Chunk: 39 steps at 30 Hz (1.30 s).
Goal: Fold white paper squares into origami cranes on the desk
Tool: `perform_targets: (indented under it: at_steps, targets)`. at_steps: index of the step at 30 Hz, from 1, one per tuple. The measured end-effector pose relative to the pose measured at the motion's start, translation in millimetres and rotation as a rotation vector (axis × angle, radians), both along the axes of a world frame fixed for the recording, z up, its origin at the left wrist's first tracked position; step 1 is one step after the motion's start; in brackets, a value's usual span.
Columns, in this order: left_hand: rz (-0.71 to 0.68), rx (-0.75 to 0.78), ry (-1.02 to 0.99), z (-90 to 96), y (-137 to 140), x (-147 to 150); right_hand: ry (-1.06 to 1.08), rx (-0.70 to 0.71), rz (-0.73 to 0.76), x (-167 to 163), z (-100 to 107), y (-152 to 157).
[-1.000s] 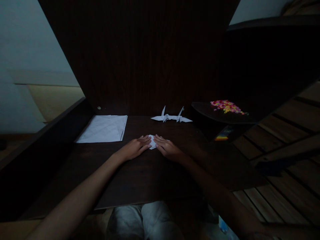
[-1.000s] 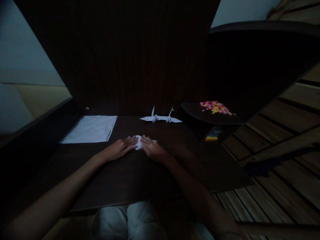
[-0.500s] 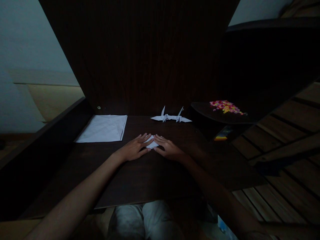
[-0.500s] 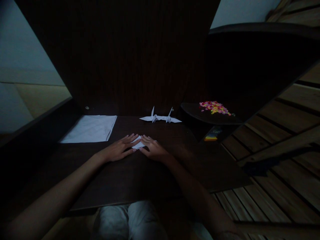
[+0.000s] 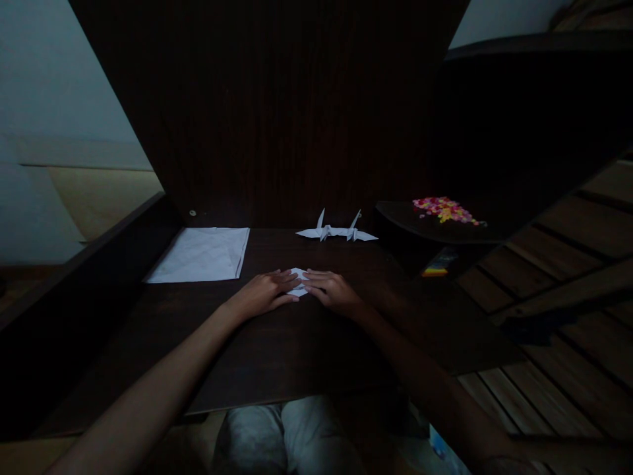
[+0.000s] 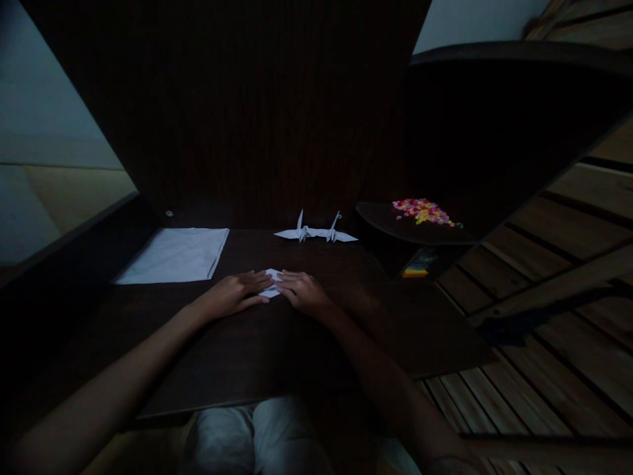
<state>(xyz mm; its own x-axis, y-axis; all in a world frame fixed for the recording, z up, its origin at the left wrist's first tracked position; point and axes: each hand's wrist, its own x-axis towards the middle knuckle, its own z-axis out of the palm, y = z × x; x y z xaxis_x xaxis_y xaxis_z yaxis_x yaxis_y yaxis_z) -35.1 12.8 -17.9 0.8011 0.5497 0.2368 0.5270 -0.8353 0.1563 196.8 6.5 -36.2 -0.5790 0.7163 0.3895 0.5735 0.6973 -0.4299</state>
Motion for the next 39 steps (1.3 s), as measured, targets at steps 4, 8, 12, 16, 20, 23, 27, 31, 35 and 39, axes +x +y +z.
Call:
perform_targets:
  at_steps: [4,8,12,16,20,23,27,31,35,39]
  targets:
    - [0.023,-0.012,-0.073,1.4,-4,1,0.049,-0.009,-0.042,-2,3,-3]
    - [0.055,-0.021,-0.117,0.8,-6,1,0.058,-0.009,-0.106,-1,9,-4]
    - [0.053,0.000,-0.120,1.3,-7,1,0.050,0.000,-0.109,-1,11,-5]
    - [0.057,0.056,-0.130,1.9,-8,3,0.065,-0.010,-0.110,-1,14,-7]
    - [0.067,0.086,-0.160,-2.6,-6,3,0.070,-0.021,-0.086,-2,16,-8]
    - [0.076,0.100,-0.158,-6.4,-4,1,0.071,-0.038,-0.081,-3,18,-10]
    - [0.086,0.090,-0.205,-5.5,-4,-2,0.064,-0.025,-0.095,-3,20,-11]
    - [0.124,0.050,-0.288,-0.1,-4,-2,0.070,0.030,-0.106,-1,18,-8]
    - [0.186,-0.050,-0.408,8.5,-7,2,0.160,0.006,-0.191,0,17,-6]
    - [0.260,-0.184,-0.438,18.8,-11,5,0.268,-0.060,-0.246,0,20,-6]
